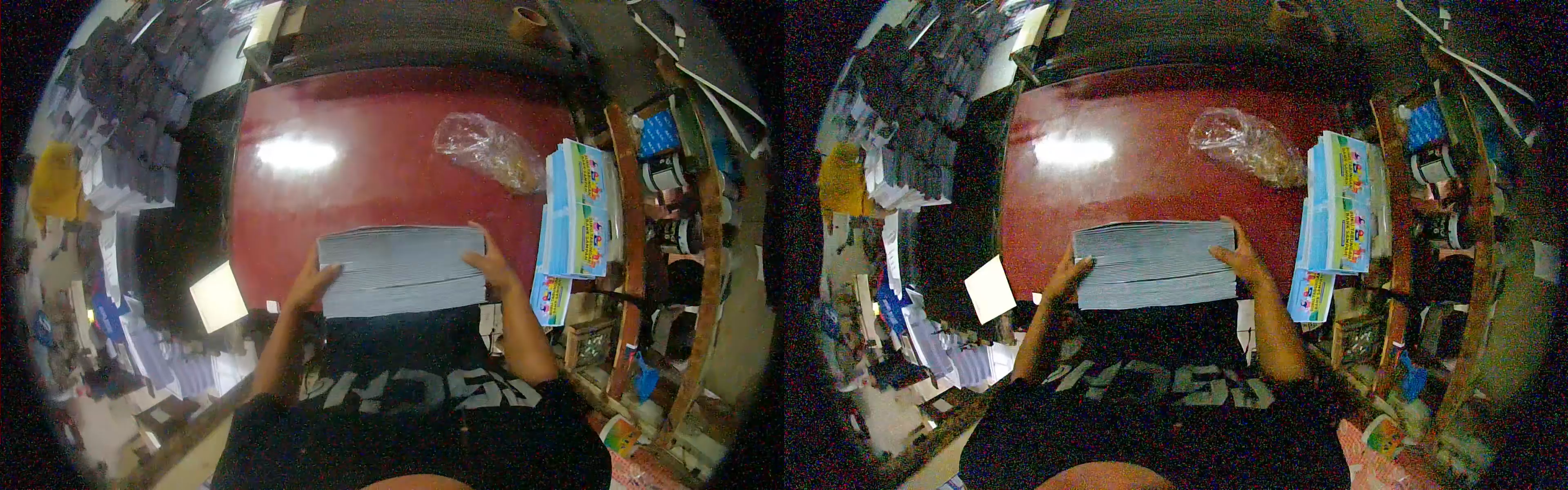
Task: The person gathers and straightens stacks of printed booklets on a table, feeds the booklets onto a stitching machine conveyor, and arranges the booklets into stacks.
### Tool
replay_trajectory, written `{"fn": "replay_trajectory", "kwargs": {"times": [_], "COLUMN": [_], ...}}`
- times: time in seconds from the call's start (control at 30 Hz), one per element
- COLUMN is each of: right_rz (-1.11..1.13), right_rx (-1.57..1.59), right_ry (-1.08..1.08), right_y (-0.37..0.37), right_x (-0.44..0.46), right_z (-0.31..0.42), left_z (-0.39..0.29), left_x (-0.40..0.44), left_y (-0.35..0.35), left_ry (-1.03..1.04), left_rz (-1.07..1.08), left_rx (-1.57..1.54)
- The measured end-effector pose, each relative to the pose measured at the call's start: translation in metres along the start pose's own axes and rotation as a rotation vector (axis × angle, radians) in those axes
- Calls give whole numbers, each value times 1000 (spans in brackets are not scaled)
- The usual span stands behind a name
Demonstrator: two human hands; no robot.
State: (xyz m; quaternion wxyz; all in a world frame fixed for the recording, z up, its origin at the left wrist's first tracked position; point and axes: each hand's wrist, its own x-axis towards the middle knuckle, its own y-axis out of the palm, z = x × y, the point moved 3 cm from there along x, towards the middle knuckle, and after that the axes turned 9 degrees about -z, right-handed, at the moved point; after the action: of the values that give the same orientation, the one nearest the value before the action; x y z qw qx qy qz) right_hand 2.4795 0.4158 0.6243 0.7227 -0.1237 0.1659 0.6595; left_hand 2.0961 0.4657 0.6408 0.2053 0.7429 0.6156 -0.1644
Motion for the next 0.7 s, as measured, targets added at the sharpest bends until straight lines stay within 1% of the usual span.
{"fn": "replay_trajectory", "kwargs": {"times": [0.03, 0.07, 0.1, 0.13, 0.17, 0.2, 0.23, 0.27, 0.3, 0.33, 0.37, 0.4, 0.43, 0.47, 0.5, 0.53, 0.57, 0.6, 0.63, 0.67, 0.7], "right_rz": [8, 1, -105, -205, -203, -141, -73, -70, -10, 52, 55, -20, -99, -98, -135, -177, -187, -135, -85, -95, -79], "right_rx": [-73, -72, 53, 176, 176, 363, 545, 541, 431, 323, 321, 437, 552, 547, 479, 419, 432, 382, 324, 319, 461], "right_ry": [-52, -58, -105, -148, -125, -21, 45, 39, -35, -120, -130, -59, 10, -1, -17, -12, 4, -1, -12, -18, 96], "right_y": [-2, -1, 0, 3, 12, 23, 27, 22, 16, 13, 17, 25, 27, 22, 19, 20, 25, 25, 22, 25, 34], "right_x": [4, 10, 17, 19, 10, 2, 10, 9, -4, -10, -9, -16, -20, -9, 2, -3, -13, -11, -3, 4, 9], "right_z": [3, 7, 11, 11, 4, -1, 6, 3, -7, -14, -10, -6, -4, 3, 5, -1, -1, 16, 31, 28, 10], "left_z": [6, 4, 5, 11, 20, 26, 20, 19, 31, 38, 39, 37, 35, 30, 32, 41, 29, 17, 64, 60, 52], "left_x": [7, 11, 14, 16, 7, 0, 11, 14, 8, 6, 9, 4, 1, 5, 10, 4, -3, 7, 40, 38, 28], "left_y": [-3, -1, 1, 1, 2, 3, 6, 9, 11, 10, 9, 8, 7, 7, 0, -6, -3, 2, -26, -30, -29], "left_ry": [82, 164, 164, 105, 29, -43, -77, -125, -134, -24, 94, 90, 13, -53, -135, -160, -248, -299, -126, -125, -156], "left_rz": [10, 22, 29, 6, -25, -55, -76, -100, -105, -147, -187, -188, -94, 5, 51, 46, -35, -105, -118, -106, -136], "left_rx": [37, 75, 76, 12, -51, -112, -175, -241, -247, -199, -151, -152, -252, -354, -419, -409, -300, -203, -366, -368, -360]}}
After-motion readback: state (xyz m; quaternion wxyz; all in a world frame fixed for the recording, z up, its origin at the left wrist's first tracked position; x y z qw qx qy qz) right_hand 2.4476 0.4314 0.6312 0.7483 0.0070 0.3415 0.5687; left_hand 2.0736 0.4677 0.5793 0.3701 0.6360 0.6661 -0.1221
